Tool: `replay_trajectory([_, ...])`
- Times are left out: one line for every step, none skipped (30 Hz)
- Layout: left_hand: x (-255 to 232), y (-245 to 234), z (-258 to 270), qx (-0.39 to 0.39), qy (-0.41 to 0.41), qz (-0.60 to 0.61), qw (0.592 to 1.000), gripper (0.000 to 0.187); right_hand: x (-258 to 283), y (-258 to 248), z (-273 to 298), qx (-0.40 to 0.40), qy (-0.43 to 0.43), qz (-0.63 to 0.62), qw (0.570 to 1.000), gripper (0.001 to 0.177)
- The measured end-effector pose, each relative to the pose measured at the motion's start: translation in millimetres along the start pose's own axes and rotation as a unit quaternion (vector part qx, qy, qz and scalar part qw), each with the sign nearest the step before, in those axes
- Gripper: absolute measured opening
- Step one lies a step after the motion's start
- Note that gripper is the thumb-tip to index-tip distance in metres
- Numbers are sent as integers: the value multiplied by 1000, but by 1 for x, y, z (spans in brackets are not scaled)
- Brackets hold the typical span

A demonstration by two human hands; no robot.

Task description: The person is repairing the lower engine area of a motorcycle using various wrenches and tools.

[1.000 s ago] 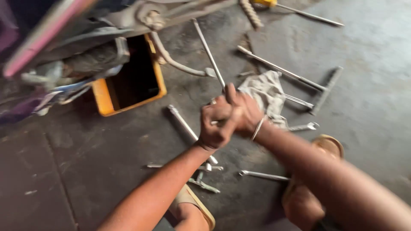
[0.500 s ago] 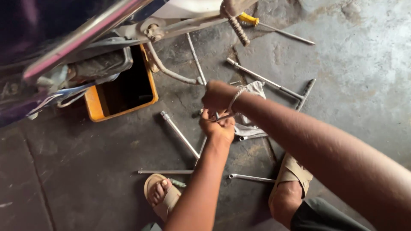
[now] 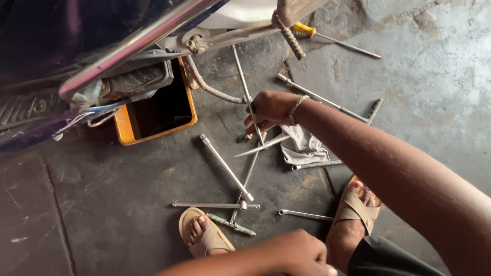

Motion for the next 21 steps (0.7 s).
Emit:
replay_trajectory([-5, -24, 15, 0, -1, 1, 1000, 43, 8, 2, 9, 1, 0, 0, 1000, 35])
replay_trajectory([-11, -52, 31, -29, 2, 6, 1000, 44, 17, 1, 19, -12, -4, 17, 1000, 33])
replay_trajectory([-16, -80, 46, -59, 4, 11, 998, 45, 25, 1, 29, -25, -9, 33, 999, 32])
replay_trajectory([-12, -109, 45, -59, 5, 11, 998, 45, 27, 2, 30, -25, -8, 35, 999, 32])
replay_trajectory([-3, -152, 47, -173, -36, 9, 984, 37, 30, 1, 32, -45, -14, 135, 990, 30])
replay_trajectory([5, -193, 53, -286, -75, 7, 955, 32, 34, 0, 33, -64, -19, 234, 970, 29])
replay_trajectory([22, -218, 48, -287, -74, 7, 955, 32, 26, -6, 26, -64, -19, 236, 970, 29])
replay_trajectory([42, -250, 50, -365, -44, 149, 918, 28, 13, -6, 19, -30, -6, 71, 997, 29])
replay_trajectory([65, -279, 51, -433, -14, 287, 854, 26, 2, -6, 12, 4, 8, -95, 995, 31])
replay_trajectory([80, -294, 48, -432, -13, 287, 855, 26, 2, -8, 14, 2, 8, -95, 995, 31])
replay_trajectory([97, -309, 45, -439, -2, 328, 837, 27, 6, -10, 16, 1, -18, -32, 999, 32])
replay_trajectory([114, -326, 42, -444, 10, 368, 817, 28, 10, -12, 17, 0, -44, 31, 999, 34])
replay_trajectory([124, -333, 32, -444, 11, 368, 817, 28, 24, -7, 26, -2, -43, 32, 999, 34])
replay_trajectory([134, -340, 24, -454, 54, 407, 791, 23, 34, -3, 36, -23, -25, 108, 994, 36])
replay_trajectory([144, -346, 15, -463, 96, 443, 761, 25, 46, 0, 46, -44, -7, 184, 982, 40])
replay_trajectory([145, -351, 7, -463, 97, 444, 761, 25, 40, -3, 41, -44, -7, 185, 982, 40])
replay_trajectory([146, -356, -2, -450, 119, 495, 733, 34, 37, -2, 37, -22, -19, 129, 991, 37])
replay_trajectory([147, -360, -10, -435, 140, 543, 705, 45, 33, 0, 33, 0, -31, 70, 997, 35])
replay_trajectory([145, -364, -11, -435, 141, 543, 705, 45, 25, -5, 27, -1, -31, 70, 997, 35])
replay_trajectory([142, -368, -13, -428, 161, 566, 686, 50, 21, -5, 22, 48, -63, 15, 997, 40])
replay_trajectory([139, -372, -15, -422, 181, 588, 666, 56, 18, -5, 17, 97, -93, -39, 990, 44])
Point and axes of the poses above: each hand's wrist, its own z-axis away from the middle knuckle, its own y-axis out of the palm, x = y × z, the point moved 6 cm from there along -z, towards the middle knuckle, and after that the axes turned 4 degrees about -y, right-handed, at the moved point
